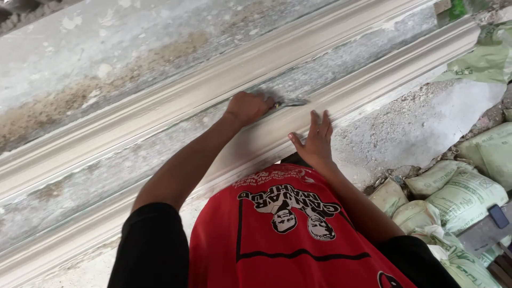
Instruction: Shaping and smoothing a plaster cornice molding using specialized scrapers and putty knives.
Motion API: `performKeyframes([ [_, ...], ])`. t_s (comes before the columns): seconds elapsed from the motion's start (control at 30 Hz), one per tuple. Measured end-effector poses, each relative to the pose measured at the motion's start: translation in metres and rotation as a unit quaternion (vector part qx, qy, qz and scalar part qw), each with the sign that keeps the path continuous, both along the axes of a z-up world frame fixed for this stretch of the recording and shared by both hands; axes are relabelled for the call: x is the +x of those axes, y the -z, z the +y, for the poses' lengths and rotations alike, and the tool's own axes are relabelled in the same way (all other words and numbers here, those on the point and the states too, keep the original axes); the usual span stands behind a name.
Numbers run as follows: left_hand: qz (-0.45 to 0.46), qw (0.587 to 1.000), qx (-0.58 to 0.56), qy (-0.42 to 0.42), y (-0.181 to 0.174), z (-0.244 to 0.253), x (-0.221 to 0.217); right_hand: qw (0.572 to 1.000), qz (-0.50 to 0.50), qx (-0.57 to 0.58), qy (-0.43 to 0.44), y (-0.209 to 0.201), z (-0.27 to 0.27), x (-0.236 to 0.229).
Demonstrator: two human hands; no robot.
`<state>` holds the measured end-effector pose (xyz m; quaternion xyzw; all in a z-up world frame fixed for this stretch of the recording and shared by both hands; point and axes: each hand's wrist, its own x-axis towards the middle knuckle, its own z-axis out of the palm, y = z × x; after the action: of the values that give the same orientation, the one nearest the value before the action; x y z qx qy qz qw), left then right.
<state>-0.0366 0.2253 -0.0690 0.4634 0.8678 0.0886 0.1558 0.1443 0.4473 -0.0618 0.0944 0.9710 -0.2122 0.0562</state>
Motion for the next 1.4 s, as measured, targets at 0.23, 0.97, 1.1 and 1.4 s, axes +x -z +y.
performKeyframes([
  [0.23, -0.001, 1.0, 0.01, -0.012, 0.009, 0.125, -0.036, 0.986, 0.027, -0.167, -0.009, 0.01, 0.138, -0.019],
  [0.97, 0.009, 0.992, -0.123, 0.006, -0.014, 0.236, -0.046, 0.979, -0.131, -0.071, 0.143, 0.041, 0.448, -0.13],
  [1.1, -0.027, 0.995, -0.096, -0.012, 0.008, 0.323, -0.076, 0.974, -0.132, -0.103, 0.153, 0.023, 0.444, -0.137],
  [1.4, -0.049, 0.994, -0.098, -0.023, -0.007, 0.318, -0.068, 0.989, -0.111, -0.014, 0.092, 0.049, 0.459, -0.135],
])
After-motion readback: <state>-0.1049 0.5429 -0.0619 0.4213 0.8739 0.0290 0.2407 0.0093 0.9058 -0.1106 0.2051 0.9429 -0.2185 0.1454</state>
